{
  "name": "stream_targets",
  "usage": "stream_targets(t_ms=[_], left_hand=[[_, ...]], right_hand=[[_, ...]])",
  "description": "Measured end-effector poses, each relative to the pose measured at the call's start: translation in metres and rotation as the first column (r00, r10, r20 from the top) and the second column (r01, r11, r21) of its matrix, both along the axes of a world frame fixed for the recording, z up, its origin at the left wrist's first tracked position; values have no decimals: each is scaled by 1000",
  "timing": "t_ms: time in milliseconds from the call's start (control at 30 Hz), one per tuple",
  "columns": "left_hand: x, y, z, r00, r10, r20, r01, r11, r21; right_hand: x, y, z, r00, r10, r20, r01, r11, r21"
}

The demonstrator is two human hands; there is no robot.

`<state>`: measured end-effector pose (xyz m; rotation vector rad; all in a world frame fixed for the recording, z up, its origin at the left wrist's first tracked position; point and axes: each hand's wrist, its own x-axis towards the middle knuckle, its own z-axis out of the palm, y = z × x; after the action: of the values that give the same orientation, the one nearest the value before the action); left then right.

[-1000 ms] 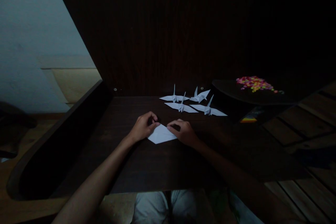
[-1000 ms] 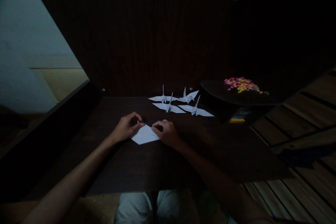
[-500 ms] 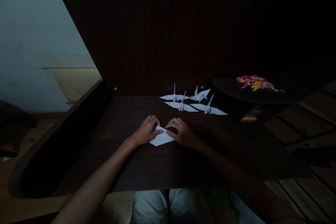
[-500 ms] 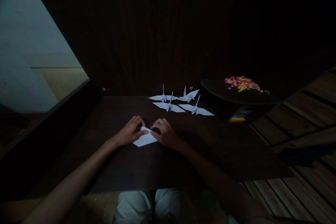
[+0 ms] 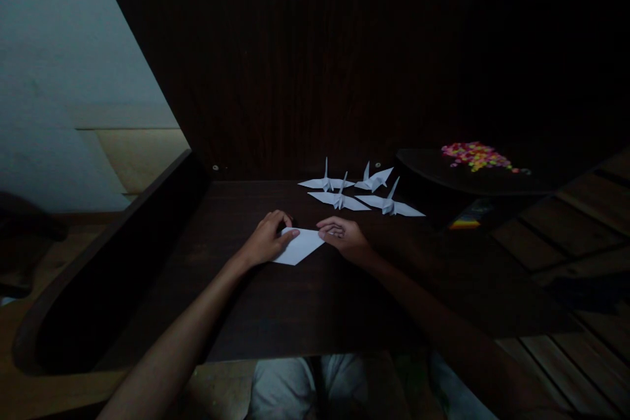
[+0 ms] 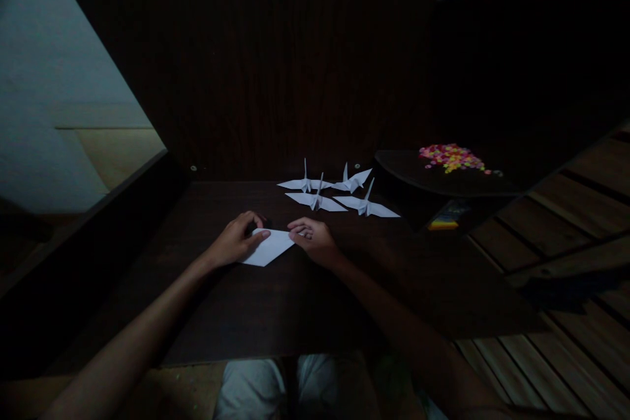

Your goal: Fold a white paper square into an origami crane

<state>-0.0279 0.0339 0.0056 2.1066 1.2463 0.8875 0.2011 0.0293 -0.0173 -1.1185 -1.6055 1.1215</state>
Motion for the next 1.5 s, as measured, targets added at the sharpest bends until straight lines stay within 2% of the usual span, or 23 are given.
stream_targets(t_ms=[67, 133, 233, 300, 367, 467, 567, 700, 767, 867, 1033, 1100, 1233, 1367, 1500], left_hand=[[0, 0, 2, 993, 10, 119, 1, 996, -95], [-1, 0, 6, 973, 28, 228, 35, 963, -269], [-2, -3, 12, 963, -5, 271, 151, 839, -522], [-3, -5, 14, 957, -57, 286, 224, 772, -595], [-2, -7, 13, 944, -86, 318, 272, 748, -606], [3, -9, 9, 926, -31, 376, 266, 760, -593], [8, -9, 4, 883, 119, 454, 192, 791, -580], [14, -9, -1, 798, 244, 551, 108, 842, -529], [16, -10, -2, 774, 266, 575, 88, 854, -514], [17, -12, 1, 769, 258, 585, 120, 841, -528], [17, -14, 6, 813, 162, 559, 270, 746, -609], [17, -14, 6, 831, 121, 543, 296, 730, -616], [20, -16, 2, 847, 67, 527, 292, 770, -568], [23, -19, 1, 830, 94, 550, 249, 819, -517], [27, -21, 0, 817, 115, 565, 206, 857, -473]], right_hand=[[0, -1, 1, 997, -37, -71, 38, 999, 26], [0, -2, 4, 989, -86, -121, 91, 995, 40], [1, -4, 10, 975, -143, -169, 151, 988, 33], [1, -5, 14, 967, -156, -202, 163, 986, 18], [0, -4, 16, 951, -174, -255, 181, 983, 7], [-1, -3, 17, 911, -213, -352, 213, 976, -40], [-3, -4, 17, 900, -205, -385, 155, 975, -158], [-10, -12, 18, 963, 14, -269, -100, 946, -307], [-14, -15, 19, 966, 74, -246, -152, 937, -316], [-14, -15, 18, 969, 47, -242, -115, 955, -272], [-8, -13, 18, 975, 65, -213, -119, 960, -252], [-7, -14, 19, 976, 65, -208, -116, 964, -241], [-9, -15, 19, 982, 49, -183, -89, 972, -217], [-11, -15, 15, 981, 31, -194, -70, 977, -201], [-13, -16, 14, 975, 73, -208, -123, 963, -239]])
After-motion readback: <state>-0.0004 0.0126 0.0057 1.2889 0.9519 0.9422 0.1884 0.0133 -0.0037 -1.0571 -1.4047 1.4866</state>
